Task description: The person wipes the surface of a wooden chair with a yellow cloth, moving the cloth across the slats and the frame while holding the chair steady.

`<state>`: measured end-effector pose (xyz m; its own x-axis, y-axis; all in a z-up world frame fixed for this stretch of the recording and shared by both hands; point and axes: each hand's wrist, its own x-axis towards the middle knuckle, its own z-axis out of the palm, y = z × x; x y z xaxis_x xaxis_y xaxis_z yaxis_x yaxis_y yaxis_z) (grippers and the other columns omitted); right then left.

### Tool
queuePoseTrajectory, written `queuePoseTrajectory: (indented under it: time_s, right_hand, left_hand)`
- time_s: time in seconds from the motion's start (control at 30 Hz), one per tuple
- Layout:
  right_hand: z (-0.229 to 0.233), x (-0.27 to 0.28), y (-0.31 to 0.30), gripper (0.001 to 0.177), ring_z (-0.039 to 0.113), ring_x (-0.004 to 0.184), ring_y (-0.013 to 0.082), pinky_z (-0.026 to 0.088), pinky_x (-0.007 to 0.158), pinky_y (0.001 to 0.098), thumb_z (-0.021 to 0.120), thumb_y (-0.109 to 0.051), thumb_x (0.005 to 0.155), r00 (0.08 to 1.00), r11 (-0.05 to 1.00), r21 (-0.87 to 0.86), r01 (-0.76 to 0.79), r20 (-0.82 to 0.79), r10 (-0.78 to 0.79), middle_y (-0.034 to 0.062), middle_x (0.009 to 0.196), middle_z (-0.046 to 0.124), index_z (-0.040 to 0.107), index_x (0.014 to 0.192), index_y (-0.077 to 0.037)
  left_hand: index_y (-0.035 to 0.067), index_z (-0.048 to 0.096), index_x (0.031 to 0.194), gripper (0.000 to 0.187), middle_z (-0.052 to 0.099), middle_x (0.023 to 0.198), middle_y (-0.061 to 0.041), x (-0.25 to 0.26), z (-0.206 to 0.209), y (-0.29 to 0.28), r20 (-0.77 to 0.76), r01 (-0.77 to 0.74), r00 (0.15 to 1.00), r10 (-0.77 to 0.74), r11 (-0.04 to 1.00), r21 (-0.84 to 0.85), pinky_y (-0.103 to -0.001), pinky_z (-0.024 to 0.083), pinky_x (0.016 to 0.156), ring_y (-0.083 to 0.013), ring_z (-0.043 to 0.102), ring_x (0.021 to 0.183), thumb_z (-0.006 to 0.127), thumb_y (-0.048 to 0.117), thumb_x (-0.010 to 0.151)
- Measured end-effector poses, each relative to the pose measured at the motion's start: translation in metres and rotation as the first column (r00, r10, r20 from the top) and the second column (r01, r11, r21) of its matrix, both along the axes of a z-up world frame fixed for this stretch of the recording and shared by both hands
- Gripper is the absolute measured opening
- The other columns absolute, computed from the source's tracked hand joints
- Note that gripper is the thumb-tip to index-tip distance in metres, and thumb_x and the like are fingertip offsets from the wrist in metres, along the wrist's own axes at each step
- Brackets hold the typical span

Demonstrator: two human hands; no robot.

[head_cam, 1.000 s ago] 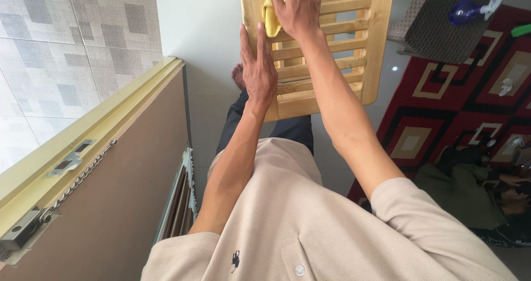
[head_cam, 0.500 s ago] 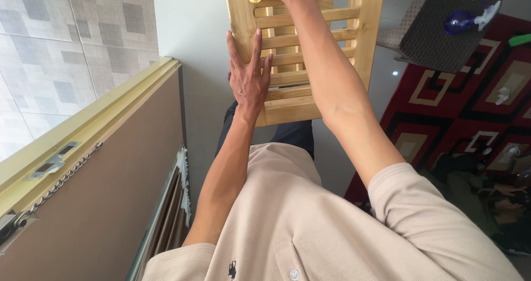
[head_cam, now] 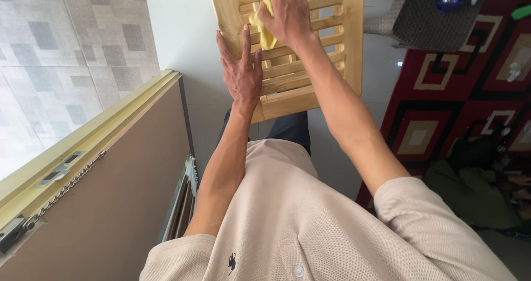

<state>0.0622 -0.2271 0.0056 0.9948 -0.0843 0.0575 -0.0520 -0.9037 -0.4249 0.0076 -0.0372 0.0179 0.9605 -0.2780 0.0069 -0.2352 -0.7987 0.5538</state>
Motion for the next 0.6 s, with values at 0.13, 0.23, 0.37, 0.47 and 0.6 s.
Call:
queuePoseTrajectory:
  time_s: [0.13,0.23,0.37,0.47,0.6]
  right_hand:
    - [0.012,-0.044,0.01,0.08,0.027,0.158,0.0369,0.012,0.128,0.0614,0.072,-0.02,0.096,0.996,1.0,-0.022,0.014,-0.088,-0.015,0.0151,0.171,0.027,0.033,0.166,-0.012]
    - [0.022,-0.08,0.02,0.087,0.021,0.159,0.0359,0.012,0.13,0.0606,0.076,-0.02,0.091,0.991,0.999,0.016,0.033,-0.127,-0.03,0.0123,0.173,0.019,0.032,0.167,-0.014]
    - [0.042,-0.132,0.036,0.093,0.024,0.157,0.0365,0.016,0.127,0.0614,0.078,-0.019,0.082,0.969,0.993,0.064,0.099,-0.231,-0.082,0.0123,0.171,0.02,0.034,0.163,-0.015]
    - [0.055,-0.17,0.048,0.095,0.025,0.157,0.0363,0.019,0.127,0.0614,0.08,-0.016,0.079,0.952,0.989,0.043,0.139,-0.28,-0.121,0.012,0.171,0.021,0.037,0.163,-0.017]
    - [0.067,-0.21,0.058,0.1,0.025,0.155,0.038,0.02,0.125,0.0618,0.084,-0.015,0.073,0.933,0.981,0.063,0.184,-0.324,-0.155,0.0136,0.17,0.021,0.037,0.161,-0.016]
  left_hand:
    - [0.037,0.032,0.163,0.062,0.013,0.169,-0.025,-0.001,-0.005,0.002,0.031,0.012,0.999,-0.012,0.999,-0.03,-0.05,0.049,0.112,-0.0466,0.043,0.146,0.062,0.036,0.109]
    - [0.038,0.032,0.163,0.062,0.013,0.169,-0.025,-0.001,-0.005,0.001,0.032,0.008,0.999,-0.006,0.998,-0.056,-0.05,0.048,0.114,-0.0458,0.043,0.146,0.062,0.037,0.109]
    - [0.038,0.032,0.162,0.061,0.014,0.169,-0.025,-0.001,-0.005,0.004,0.006,0.005,1.0,-0.005,0.995,-0.095,-0.049,0.048,0.113,-0.0457,0.043,0.146,0.062,0.038,0.109]
    - [0.039,0.034,0.161,0.061,0.015,0.169,-0.024,-0.002,-0.006,0.004,-0.005,-0.006,1.0,0.005,0.996,-0.089,-0.049,0.048,0.113,-0.0432,0.044,0.145,0.064,0.039,0.108]
    - [0.038,0.031,0.162,0.064,0.013,0.169,-0.024,-0.001,-0.01,0.003,-0.027,0.003,1.0,-0.003,1.0,-0.021,-0.056,0.033,0.12,-0.0418,0.032,0.15,0.065,0.038,0.108]
